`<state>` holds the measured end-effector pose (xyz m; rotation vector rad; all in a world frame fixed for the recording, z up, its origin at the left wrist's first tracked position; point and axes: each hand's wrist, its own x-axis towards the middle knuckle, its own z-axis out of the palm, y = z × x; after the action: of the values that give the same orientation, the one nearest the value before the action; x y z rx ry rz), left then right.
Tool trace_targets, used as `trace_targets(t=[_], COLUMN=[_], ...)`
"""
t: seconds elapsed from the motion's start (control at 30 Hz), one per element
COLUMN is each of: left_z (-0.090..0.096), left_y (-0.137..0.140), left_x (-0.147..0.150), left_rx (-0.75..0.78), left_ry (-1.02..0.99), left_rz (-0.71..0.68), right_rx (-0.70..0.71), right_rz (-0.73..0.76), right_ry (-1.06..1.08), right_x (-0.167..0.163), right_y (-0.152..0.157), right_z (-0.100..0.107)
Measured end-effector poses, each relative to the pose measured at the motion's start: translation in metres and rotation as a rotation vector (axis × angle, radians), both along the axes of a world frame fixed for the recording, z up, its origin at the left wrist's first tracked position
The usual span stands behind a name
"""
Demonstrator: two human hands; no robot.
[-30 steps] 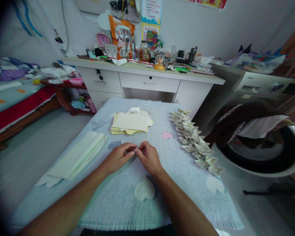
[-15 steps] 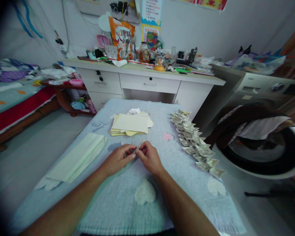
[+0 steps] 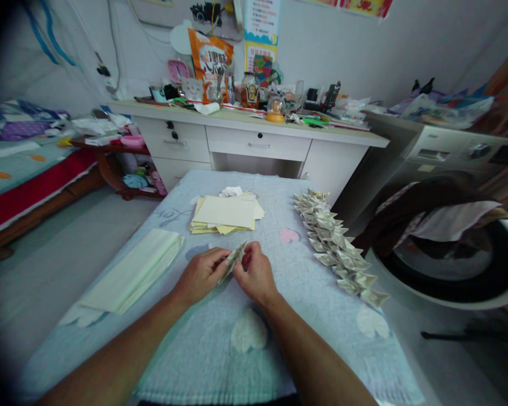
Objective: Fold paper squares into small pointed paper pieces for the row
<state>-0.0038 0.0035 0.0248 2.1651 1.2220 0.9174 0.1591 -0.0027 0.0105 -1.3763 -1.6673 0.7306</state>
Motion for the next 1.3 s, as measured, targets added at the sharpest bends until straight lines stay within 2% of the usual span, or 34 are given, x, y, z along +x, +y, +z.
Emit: trace_targets(t=[0.2,0.3,0.53,0.67,0.87,1.13,1.3], left_z=[-0.003,-0.004,-0.008,-0.007,-0.009,-0.008,-0.009], left_y=[-0.003,-0.005,-0.002,0.0,-0.001,-0.007,-0.008], left_x=[0.001,0.003,0.01,0.01,0.012,0.016,0.017], left_rx=[0.158,0.172,-0.01,-0.131,-0.233,-0.232,-0.298], left_ry=[-0.043,-0.042,-0.054,-0.147,-0.335,-0.364,-0.431], left_rz=[0.035,0.054,0.204,0.121,0.052,0.028,0.014], right_rx=[0.001,0.024,0.091,0.095,0.07,0.065,0.073], right_rz=[-0.037,-0.04,0.036,0.075,0.062,0.029,0.014], right_ry=[-0.02,0.009,0.007,0.031,0.068,0.137,0.111], right_x=[0.001,0.002,0.0,0.0,-0.001,0.0,0.002], right_y=[-0.001,-0.001,-0.005,-0.007,-0.007,-0.006,-0.005], right_z=[-0.001,-0.004,-0.001,-0.001,-0.001,0.0,-0.001])
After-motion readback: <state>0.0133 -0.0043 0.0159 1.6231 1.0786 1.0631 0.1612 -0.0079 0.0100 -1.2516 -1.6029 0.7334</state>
